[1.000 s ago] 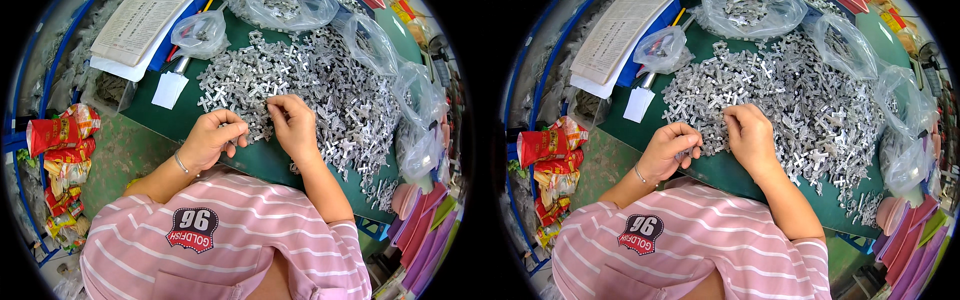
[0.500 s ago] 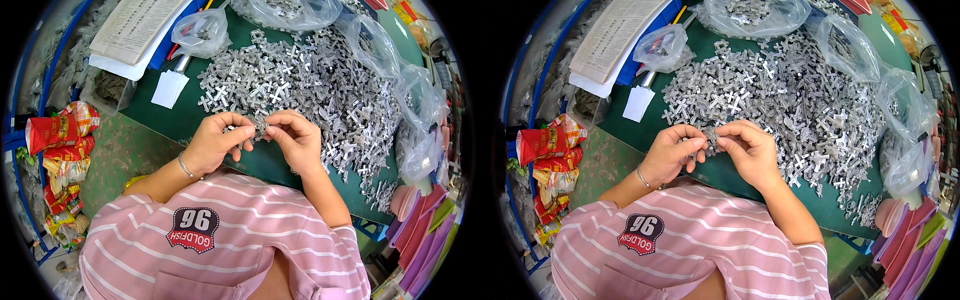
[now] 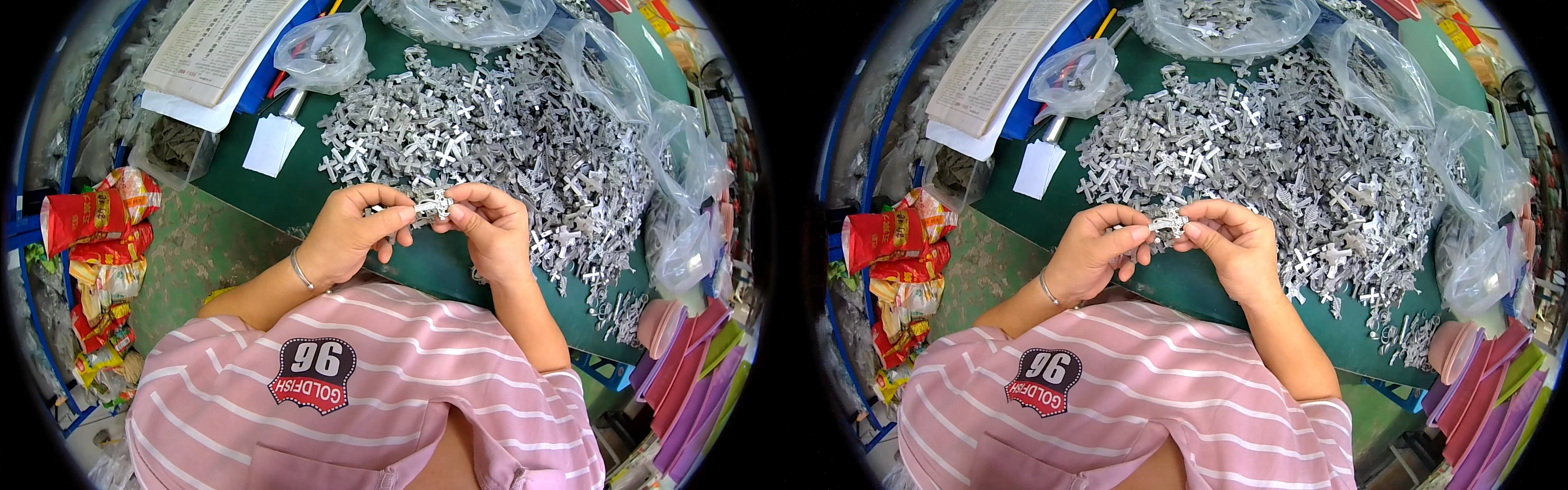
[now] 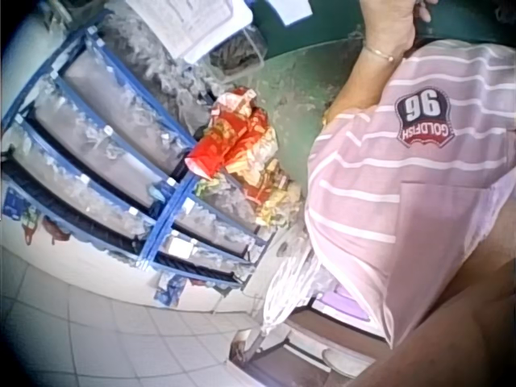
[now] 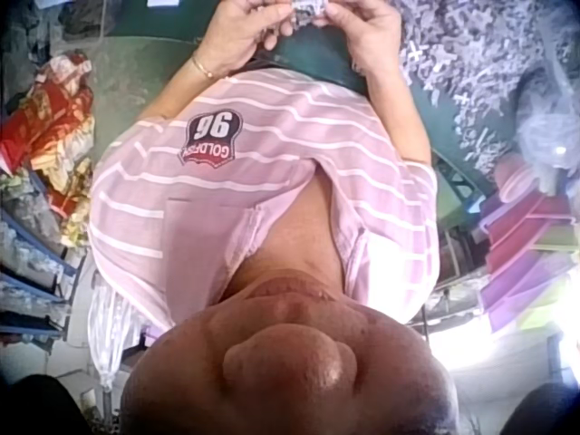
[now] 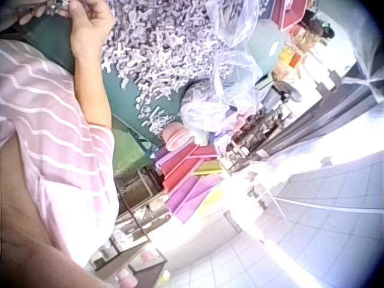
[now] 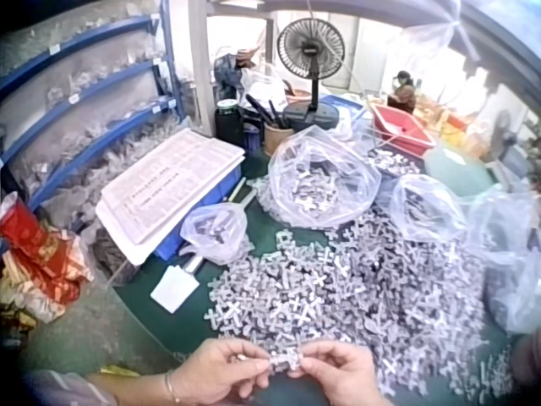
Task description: The person sits at a green workbench and assembles small silver metal components by hand. They pick up individual pieces from a large pile, connect them together, and place the finished assemblies back onto the table. The process is repetitive, involving continuous picking, connecting, and placing of the hardware parts.
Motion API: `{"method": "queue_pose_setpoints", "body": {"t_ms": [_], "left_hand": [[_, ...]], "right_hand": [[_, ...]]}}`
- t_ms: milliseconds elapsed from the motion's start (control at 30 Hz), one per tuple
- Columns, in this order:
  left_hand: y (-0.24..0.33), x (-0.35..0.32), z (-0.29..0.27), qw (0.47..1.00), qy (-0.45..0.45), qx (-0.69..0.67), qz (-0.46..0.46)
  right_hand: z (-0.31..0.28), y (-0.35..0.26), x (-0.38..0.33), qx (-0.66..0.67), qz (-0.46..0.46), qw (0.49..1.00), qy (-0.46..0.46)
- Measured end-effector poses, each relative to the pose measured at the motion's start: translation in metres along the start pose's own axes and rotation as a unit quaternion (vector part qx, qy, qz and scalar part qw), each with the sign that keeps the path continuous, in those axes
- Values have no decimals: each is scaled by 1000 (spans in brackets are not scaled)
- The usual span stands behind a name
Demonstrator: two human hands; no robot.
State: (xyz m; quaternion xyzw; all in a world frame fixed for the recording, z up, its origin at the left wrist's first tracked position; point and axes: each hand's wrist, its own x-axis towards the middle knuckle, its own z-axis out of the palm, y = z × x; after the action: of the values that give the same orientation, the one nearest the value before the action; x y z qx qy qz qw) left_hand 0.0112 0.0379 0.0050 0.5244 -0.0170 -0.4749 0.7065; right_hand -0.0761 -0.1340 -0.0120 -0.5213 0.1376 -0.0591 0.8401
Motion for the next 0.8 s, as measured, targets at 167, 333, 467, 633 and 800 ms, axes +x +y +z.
{"method": "queue_pose_setpoints", "body": {"t_ms": [167, 333, 467, 633, 800], "left_hand": [[1, 0, 1, 1000, -4, 20, -5], [-1, 0, 2, 999, -13, 28, -29], [5, -2, 2, 994, -49, 49, -88], [31, 7, -4, 997, -36, -65, 16], [80, 35, -26, 975, 84, -157, 135]], "right_hand": [[2, -2, -1, -11, -1, 1000, 8], [4, -5, -3, -28, -7, 1000, 11], [5, -8, -4, -61, -31, 997, -17], [14, -12, -3, -96, -67, 993, 30], [9, -12, -7, -119, -62, 990, 50]]}}
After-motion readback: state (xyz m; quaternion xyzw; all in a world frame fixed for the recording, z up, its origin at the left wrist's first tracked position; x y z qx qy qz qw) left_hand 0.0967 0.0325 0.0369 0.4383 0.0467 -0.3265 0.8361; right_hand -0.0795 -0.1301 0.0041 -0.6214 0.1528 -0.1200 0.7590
